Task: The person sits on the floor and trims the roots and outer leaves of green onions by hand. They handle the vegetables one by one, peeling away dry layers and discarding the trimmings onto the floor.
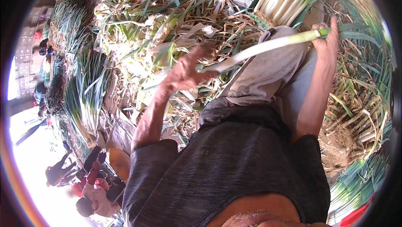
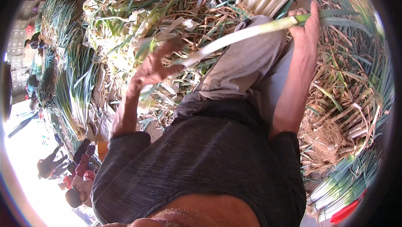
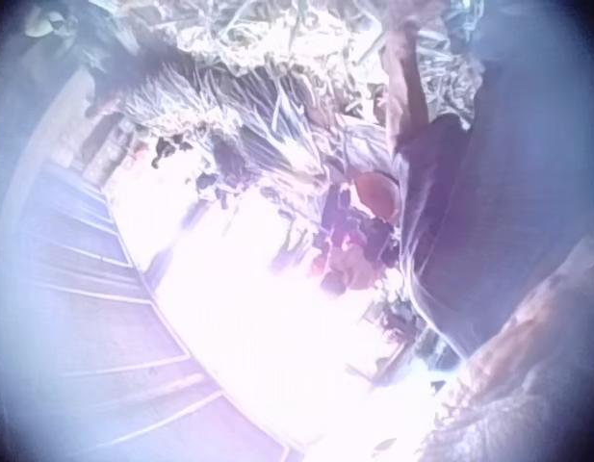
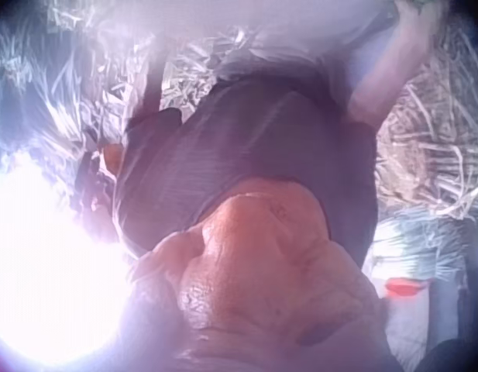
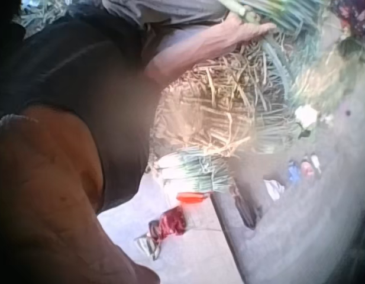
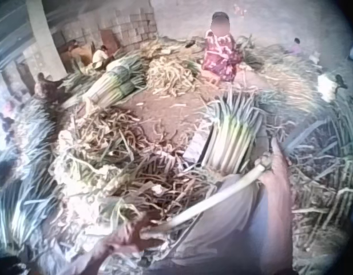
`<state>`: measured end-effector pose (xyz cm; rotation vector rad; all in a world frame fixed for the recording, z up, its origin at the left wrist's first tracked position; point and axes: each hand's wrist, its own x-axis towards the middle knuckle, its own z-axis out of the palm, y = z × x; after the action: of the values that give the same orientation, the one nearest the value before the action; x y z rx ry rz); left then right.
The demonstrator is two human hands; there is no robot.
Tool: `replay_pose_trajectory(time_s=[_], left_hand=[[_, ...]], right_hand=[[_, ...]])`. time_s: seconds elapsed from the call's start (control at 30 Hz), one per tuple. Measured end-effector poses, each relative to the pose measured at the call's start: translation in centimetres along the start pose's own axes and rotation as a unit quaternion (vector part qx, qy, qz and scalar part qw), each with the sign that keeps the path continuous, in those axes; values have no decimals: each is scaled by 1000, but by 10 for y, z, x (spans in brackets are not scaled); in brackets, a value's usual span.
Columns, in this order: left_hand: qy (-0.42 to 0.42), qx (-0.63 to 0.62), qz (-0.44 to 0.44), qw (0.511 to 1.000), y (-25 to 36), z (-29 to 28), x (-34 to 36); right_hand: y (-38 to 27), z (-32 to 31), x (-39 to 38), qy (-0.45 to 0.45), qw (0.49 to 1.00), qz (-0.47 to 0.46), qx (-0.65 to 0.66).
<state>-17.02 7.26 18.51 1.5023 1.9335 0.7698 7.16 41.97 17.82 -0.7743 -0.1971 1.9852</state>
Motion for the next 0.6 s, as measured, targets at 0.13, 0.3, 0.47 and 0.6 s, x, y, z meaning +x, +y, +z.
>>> replay_pose_trajectory(time_s=[0.13, 0.3, 0.47, 0.6], left_hand=[[37, 27, 2, 999, 12, 32, -3], [104, -26, 53, 993, 8, 37, 3], [18, -255, -142, 956, 25, 38, 4], [17, -380, -182, 907, 26, 57, 2]], right_hand=[[18, 14, 15, 81, 995, -29, -41], [47, 18, 12, -72, 989, -95, -84], [91, 25, -15, -317, 945, -39, 70], [118, -1, 0, -320, 935, 45, 147]])
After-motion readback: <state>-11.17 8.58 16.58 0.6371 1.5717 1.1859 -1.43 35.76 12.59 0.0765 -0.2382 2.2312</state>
